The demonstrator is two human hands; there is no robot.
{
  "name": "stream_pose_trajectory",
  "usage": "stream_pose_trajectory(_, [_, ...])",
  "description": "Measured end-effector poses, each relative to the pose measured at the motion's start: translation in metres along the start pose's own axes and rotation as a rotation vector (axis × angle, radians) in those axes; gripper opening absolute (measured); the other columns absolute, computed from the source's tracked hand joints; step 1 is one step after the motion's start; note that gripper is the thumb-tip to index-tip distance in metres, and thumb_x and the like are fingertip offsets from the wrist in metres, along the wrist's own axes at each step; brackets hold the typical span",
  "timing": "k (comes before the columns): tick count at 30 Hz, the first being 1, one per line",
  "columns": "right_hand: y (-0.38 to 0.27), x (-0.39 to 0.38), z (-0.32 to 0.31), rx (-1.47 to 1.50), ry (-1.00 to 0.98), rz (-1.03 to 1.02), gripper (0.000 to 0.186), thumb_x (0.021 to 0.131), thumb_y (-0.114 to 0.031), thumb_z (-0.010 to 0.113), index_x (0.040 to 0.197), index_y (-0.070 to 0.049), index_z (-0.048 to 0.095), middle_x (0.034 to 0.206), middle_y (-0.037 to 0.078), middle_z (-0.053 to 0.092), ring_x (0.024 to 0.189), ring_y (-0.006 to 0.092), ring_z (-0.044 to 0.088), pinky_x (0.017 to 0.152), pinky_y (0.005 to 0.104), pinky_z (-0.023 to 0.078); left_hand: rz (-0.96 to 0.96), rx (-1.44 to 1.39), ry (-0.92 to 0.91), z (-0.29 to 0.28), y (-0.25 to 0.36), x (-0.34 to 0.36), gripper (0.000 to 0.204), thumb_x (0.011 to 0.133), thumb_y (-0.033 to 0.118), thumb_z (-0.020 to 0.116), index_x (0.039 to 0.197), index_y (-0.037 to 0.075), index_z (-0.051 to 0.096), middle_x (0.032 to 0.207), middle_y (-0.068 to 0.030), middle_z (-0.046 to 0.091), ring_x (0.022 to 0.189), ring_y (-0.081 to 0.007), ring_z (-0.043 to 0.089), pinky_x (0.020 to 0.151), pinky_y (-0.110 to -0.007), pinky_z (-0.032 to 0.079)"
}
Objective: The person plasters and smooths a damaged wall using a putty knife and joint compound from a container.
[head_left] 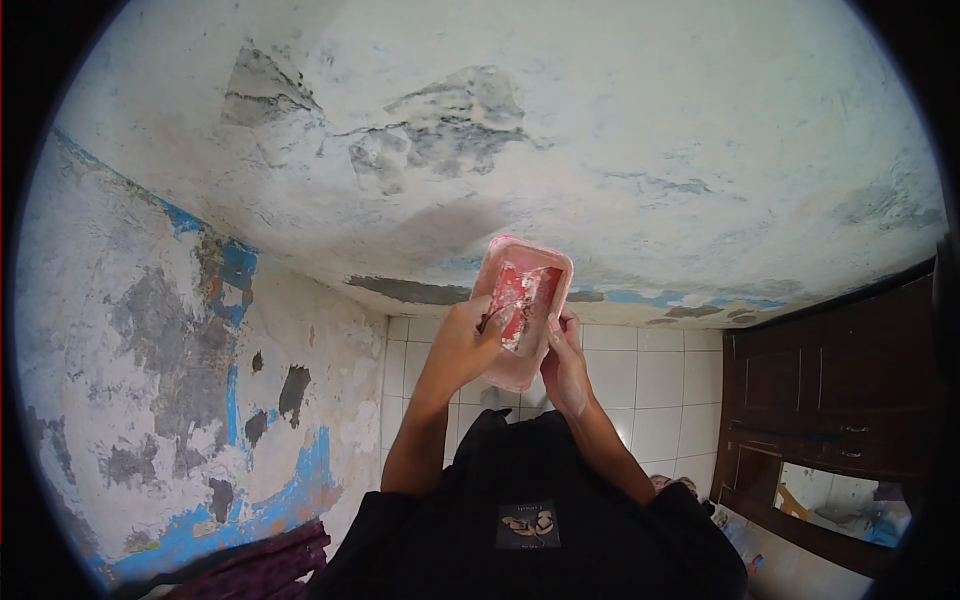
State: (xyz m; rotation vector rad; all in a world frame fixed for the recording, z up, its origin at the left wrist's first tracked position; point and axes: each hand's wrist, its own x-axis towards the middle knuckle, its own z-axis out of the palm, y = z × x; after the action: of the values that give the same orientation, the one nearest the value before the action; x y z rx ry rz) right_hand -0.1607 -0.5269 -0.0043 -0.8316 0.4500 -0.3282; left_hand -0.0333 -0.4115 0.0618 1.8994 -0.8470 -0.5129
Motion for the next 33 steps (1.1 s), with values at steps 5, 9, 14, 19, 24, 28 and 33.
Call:
stream_pose_trajectory(5, [0.003, -0.001, -0.003, -0.009, 0.054, 0.023, 0.063, 0.100, -0.049, 0.054, 0.143, -0.012, 0.027, 0.144, 0.004, 0.036, 0.131, 0.0163, 0.040, 0.097, 0.0390, 0.043, -0.187, -0.229, 0.015, -0.011, -0.017, -0.001, 0.017, 0.099, 0.012, 0.059, 0.098, -0.003, 0.065, 0.079, 0.0015, 0.061, 0.073, -0.0041, 0.054, 0.065, -0.025, 0.051])
stream_pose_trajectory(9, [-0.002, 0.000, -0.005, -0.016, 0.052, -0.010, 0.065, 0.100, -0.051, 0.054, 0.144, -0.012, 0.026, 0.144, 0.004, 0.037, 0.129, 0.0161, 0.041, 0.095, 0.0381, 0.044, -0.200, -0.310, -0.007, -0.018, -0.015, 0.000, 0.020, 0.100, 0.013, 0.060, 0.108, -0.003, 0.067, 0.087, -0.0021, 0.066, 0.077, -0.0058, 0.059, 0.068, -0.025, 0.054])
stream_pose_trajectory(14, [-0.007, 0.006, -0.009, 0.012, 0.074, -0.039, 0.067, 0.101, -0.051, 0.052, 0.146, -0.012, 0.022, 0.145, 0.005, 0.036, 0.128, 0.0165, 0.041, 0.095, 0.0383, 0.044, -0.250, -0.597, 0.014, -0.024, 0.003, 0.002, 0.021, 0.099, 0.014, 0.062, 0.112, -0.002, 0.067, 0.095, -0.0052, 0.070, 0.082, -0.0088, 0.065, 0.070, -0.026, 0.055])
stream_pose_trajectory(19, [-0.009, 0.008, -0.006, 0.058, 0.093, -0.092, 0.066, 0.101, -0.049, 0.053, 0.147, -0.013, 0.023, 0.145, 0.004, 0.037, 0.129, 0.0178, 0.041, 0.096, 0.0397, 0.043, -0.146, -0.728, -0.052, -0.026, -0.004, 0.004, 0.028, 0.098, 0.010, 0.061, 0.123, -0.003, 0.059, 0.105, -0.0071, 0.069, 0.091, -0.0116, 0.067, 0.082, -0.029, 0.056])
stream_pose_trajectory(24, [-0.018, 0.005, 0.000, 0.133, 0.038, -0.173, 0.064, 0.101, -0.045, 0.054, 0.147, -0.014, 0.023, 0.143, 0.004, 0.039, 0.129, 0.0188, 0.042, 0.096, 0.0394, 0.043, -0.118, -1.004, -0.084, -0.026, 0.005, 0.006, 0.032, 0.098, 0.008, 0.061, 0.128, -0.001, 0.056, 0.118, -0.0068, 0.066, 0.100, -0.0100, 0.064, 0.086, -0.026, 0.050])
stream_pose_trajectory(28, [-0.024, 0.002, -0.001, 0.151, 0.024, -0.162, 0.063, 0.100, -0.041, 0.056, 0.147, -0.014, 0.023, 0.140, 0.006, 0.040, 0.128, 0.0209, 0.044, 0.098, 0.0423, 0.044, -0.044, -1.094, 0.086, -0.036, 0.046, 0.019, 0.029, 0.098, 0.003, 0.059, 0.127, -0.002, 0.056, 0.118, -0.0067, 0.066, 0.099, -0.0107, 0.064, 0.084, -0.027, 0.052])
stream_pose_trajectory(33, [-0.028, 0.008, -0.001, 0.202, 0.093, -0.141, 0.041, 0.105, -0.035, 0.048, 0.139, -0.015, 0.040, 0.136, 0.002, 0.050, 0.130, 0.0195, 0.048, 0.108, 0.0428, 0.040, 0.446, -0.299, 0.557, -0.081, 0.144, 0.037, 0.027, 0.096, -0.004, 0.055, 0.122, -0.002, 0.064, 0.105, -0.0109, 0.071, 0.097, -0.0176, 0.069, 0.088, -0.033, 0.056])
